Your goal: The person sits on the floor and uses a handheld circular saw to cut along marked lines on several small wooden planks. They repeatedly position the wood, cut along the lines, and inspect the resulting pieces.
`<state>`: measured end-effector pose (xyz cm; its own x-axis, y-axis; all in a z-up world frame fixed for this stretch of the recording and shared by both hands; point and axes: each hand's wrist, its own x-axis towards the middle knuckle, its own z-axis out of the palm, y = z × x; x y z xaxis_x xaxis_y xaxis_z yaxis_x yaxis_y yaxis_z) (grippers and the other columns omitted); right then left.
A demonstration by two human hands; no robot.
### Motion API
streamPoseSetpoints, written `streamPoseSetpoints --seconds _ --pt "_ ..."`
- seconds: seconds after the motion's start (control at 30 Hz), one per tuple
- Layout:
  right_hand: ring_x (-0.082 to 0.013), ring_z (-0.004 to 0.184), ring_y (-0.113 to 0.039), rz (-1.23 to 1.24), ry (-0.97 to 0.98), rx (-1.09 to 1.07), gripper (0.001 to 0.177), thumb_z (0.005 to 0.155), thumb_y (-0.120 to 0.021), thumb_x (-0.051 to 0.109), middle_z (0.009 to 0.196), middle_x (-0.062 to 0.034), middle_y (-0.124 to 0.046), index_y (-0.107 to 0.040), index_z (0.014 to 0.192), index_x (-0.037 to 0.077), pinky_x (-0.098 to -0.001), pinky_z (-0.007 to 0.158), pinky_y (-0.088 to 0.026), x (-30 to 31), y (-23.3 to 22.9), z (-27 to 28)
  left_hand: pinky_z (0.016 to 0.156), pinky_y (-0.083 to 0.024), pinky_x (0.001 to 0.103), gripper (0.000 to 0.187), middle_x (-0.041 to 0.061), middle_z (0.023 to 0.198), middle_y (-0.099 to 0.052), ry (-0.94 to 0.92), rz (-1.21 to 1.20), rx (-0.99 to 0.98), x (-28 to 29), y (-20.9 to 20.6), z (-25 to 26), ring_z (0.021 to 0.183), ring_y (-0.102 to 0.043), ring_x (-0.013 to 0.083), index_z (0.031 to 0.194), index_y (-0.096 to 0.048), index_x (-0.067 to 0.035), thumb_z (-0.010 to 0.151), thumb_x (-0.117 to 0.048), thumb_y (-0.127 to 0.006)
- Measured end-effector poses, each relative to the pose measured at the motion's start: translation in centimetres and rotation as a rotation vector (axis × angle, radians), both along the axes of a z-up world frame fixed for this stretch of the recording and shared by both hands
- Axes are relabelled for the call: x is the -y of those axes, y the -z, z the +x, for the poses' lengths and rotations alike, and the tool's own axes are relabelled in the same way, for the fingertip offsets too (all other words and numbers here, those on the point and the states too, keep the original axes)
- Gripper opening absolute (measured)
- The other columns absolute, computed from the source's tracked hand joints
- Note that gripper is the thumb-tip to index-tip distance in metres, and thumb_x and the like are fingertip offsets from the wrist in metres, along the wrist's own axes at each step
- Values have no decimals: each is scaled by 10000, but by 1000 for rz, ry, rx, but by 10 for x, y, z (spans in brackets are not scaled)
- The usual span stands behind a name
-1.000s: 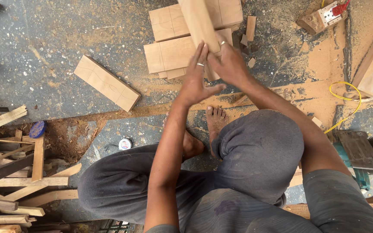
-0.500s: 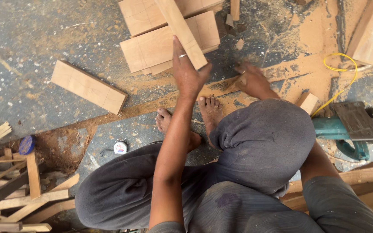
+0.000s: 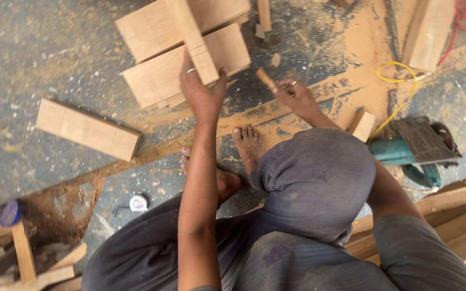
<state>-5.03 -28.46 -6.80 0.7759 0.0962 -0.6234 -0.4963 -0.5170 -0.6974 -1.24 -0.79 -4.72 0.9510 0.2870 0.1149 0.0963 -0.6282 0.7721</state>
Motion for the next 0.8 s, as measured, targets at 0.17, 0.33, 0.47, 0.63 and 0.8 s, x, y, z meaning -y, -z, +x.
streamPoseSetpoints --seconds 0.17,0.33,0.47,0.63,0.8 --pt "-107 681 -598 427 105 272 380 1055 -617 229 979 -87 -664 -603 1365 10 -247 565 -511 -46 -81 60 1177 -412 489 927 167 1567 -477 -19 27 48 2 13 0 1411 -494 353 1571 -361 -43 802 -191 -858" --pt "-178 898 -658 96 -471 524 391 1097 -624 226 1110 -91 -629 -607 1447 52 -317 753 -584 -95 -115 85 1171 -381 499 863 200 1604 -425 -9 25 45 6 19 -1 1390 -493 315 1502 -366 -41 811 -202 -857" --pt "-221 1070 -660 -100 -716 726 343 1110 -637 213 1211 -97 -642 -639 1429 88 -385 874 -565 -113 -130 89 1184 -373 514 990 186 1526 -483 -22 -59 25 6 14 0 1370 -511 313 1575 -293 -20 795 -226 -868" --pt "-232 1048 -657 -191 -754 808 336 1114 -621 204 1222 -103 -630 -653 1434 107 -376 871 -572 -120 -139 85 1172 -377 503 988 175 1463 -532 -33 -80 53 6 10 0 1342 -536 320 1581 -290 -29 814 -236 -877" --pt "-227 995 -656 -222 -757 781 317 1109 -647 177 1165 -92 -630 -686 1415 105 -377 847 -569 -123 -142 80 1161 -391 502 991 185 1427 -563 -73 -58 65 11 3 0 1301 -550 318 1571 -304 -22 791 -238 -876"
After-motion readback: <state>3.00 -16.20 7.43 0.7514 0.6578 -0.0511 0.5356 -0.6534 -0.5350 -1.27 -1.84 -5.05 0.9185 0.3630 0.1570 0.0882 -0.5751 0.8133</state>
